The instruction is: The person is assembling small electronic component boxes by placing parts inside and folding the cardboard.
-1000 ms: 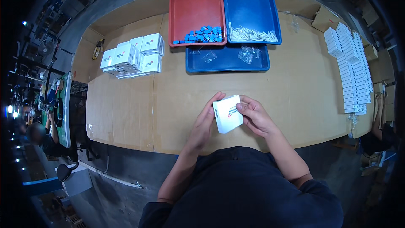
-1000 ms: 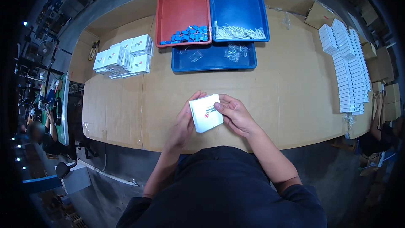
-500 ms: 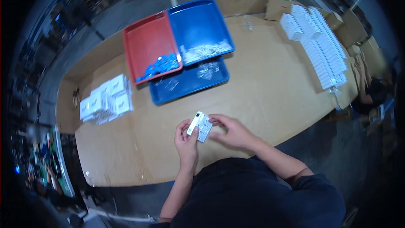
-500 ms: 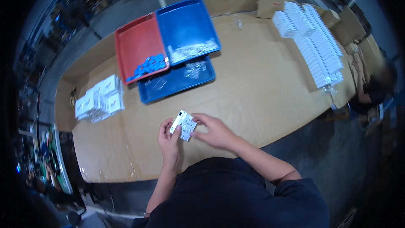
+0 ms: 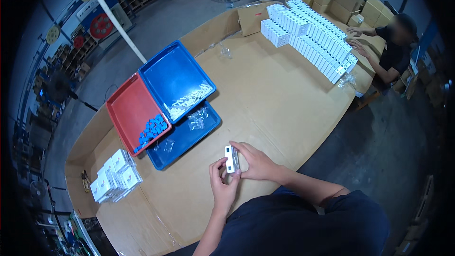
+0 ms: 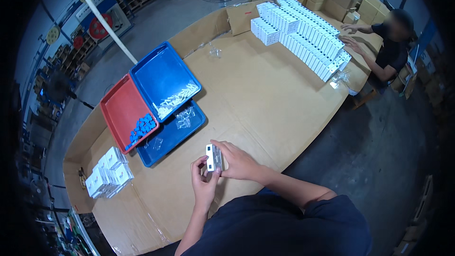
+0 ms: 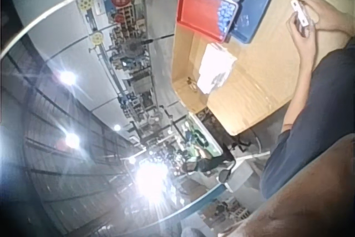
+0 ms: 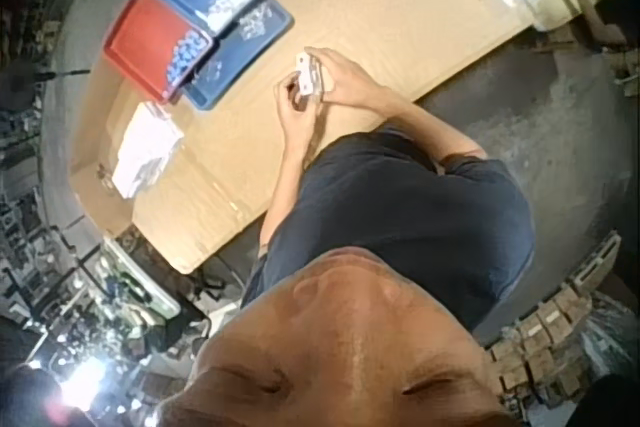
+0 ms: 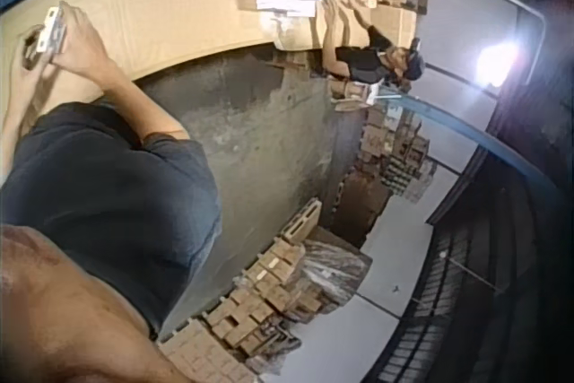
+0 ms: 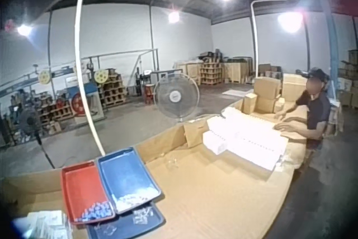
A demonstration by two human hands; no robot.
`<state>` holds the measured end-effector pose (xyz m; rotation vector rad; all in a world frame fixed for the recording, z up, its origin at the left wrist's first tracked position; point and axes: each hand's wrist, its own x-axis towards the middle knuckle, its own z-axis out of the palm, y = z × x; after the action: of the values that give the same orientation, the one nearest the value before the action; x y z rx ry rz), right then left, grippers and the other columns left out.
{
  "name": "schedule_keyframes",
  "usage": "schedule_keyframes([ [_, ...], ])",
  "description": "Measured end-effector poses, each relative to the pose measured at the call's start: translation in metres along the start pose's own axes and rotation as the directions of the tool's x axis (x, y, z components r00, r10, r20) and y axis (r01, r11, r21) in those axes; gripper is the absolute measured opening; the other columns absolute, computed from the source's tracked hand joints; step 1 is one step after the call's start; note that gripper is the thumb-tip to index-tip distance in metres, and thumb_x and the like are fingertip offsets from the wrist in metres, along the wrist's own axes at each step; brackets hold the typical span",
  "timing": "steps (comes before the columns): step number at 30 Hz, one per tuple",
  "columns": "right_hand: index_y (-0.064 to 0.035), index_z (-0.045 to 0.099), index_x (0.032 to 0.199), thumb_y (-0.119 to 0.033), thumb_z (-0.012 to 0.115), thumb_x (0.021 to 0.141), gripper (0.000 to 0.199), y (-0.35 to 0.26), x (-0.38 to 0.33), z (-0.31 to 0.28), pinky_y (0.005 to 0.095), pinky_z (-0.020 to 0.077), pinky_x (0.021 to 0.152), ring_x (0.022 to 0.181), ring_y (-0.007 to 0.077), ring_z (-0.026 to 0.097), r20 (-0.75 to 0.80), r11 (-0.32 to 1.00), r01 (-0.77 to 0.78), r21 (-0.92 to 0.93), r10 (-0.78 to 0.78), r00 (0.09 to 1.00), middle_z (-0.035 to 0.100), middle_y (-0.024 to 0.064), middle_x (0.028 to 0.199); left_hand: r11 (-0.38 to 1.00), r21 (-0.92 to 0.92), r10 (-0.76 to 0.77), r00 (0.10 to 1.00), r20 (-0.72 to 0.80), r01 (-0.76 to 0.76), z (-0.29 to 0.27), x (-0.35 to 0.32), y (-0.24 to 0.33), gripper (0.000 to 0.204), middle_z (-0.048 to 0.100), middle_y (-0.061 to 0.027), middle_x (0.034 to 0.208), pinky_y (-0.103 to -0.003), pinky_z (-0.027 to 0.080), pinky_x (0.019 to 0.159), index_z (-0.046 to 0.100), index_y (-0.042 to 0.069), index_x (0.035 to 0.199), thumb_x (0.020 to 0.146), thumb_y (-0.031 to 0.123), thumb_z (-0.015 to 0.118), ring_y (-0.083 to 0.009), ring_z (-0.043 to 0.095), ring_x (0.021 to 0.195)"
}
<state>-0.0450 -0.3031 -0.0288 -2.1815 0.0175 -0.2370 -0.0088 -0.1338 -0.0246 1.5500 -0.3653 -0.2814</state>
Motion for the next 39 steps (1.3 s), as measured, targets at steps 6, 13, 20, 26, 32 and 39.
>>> schedule_keyframes([
  [6,-0.0015,0.037,0.153,-0.017,0.088,0.077,0.093,0.104,0.048,-0.05,0.044,0.0478,0.109,0.136,0.0318,0.053,-0.33,0.934,-0.219,0.282,0.309,0.892,0.052,0.0206,0.144,0.985,0.163,0.04,0.995,0.088,-0.054,-0.01,-0.001,-0.03,0.013,0.061,-0.0069,0.102,-0.027,0.05,0.086,0.065,-0.001,0.101,0.106,0.008,0.057,-0.0156,0.059,0.1],
  [13,-0.0009,0.04,0.147,-0.017,0.091,0.071,0.092,0.23,0.149,-0.169,0.0429,0.0479,0.11,0.131,0.0336,0.057,-0.759,0.953,-0.205,0.221,0.3,0.578,0.057,0.0196,0.139,0.872,0.468,0.124,0.99,0.067,-0.141,-0.035,-0.019,-0.077,0.008,0.063,-0.0113,0.09,-0.038,0.045,0.083,0.062,0.003,0.091,0.096,0.01,0.064,-0.0278,0.055,0.092],
  [20,0.0003,0.041,0.149,-0.032,0.091,0.065,0.103,0.308,0.209,-0.267,0.0448,0.0479,0.109,0.127,0.0389,0.059,-0.833,0.869,-0.471,0.149,0.368,0.414,0.058,0.0248,0.138,0.716,0.622,0.269,0.948,0.173,-0.317,-0.021,-0.013,-0.079,0.028,0.062,-0.013,0.115,-0.047,0.037,0.103,0.064,0.006,0.111,0.089,0.02,0.074,-0.0329,0.052,0.115],
  [26,0.0005,0.037,0.151,-0.033,0.091,0.07,0.103,0.314,0.245,-0.284,0.0461,0.0485,0.108,0.129,0.0416,0.059,-0.866,0.83,-0.535,0.157,0.376,0.33,0.06,0.0271,0.139,0.721,0.646,0.214,0.967,0.137,-0.251,-0.022,-0.009,-0.075,0.041,0.06,-0.0128,0.121,-0.048,0.035,0.107,0.064,0.007,0.116,0.085,0.028,0.079,-0.0335,0.051,0.121],
  [32,0.0007,0.036,0.152,-0.034,0.091,0.072,0.103,0.329,0.272,-0.283,0.0466,0.0484,0.108,0.128,0.0425,0.06,-0.845,0.79,-0.582,0.194,0.435,0.309,0.06,0.0284,0.138,0.661,0.704,0.209,0.965,0.161,-0.261,-0.023,-0.006,-0.071,0.046,0.059,-0.0129,0.123,-0.048,0.035,0.107,0.065,0.008,0.117,0.081,0.031,0.081,-0.0335,0.05,0.122],
  [39,-0.0014,0.047,0.138,-0.032,0.094,0.072,0.086,0.359,0.286,-0.273,0.0483,0.0489,0.105,0.123,0.0436,0.059,-0.914,0.805,-0.572,0.158,0.338,0.223,0.057,0.0277,0.135,0.645,0.72,0.196,0.966,0.169,-0.257,-0.018,-0.003,-0.076,0.047,0.059,-0.0126,0.122,-0.048,0.036,0.106,0.064,0.008,0.117,0.082,0.034,0.081,-0.0336,0.052,0.122],
])
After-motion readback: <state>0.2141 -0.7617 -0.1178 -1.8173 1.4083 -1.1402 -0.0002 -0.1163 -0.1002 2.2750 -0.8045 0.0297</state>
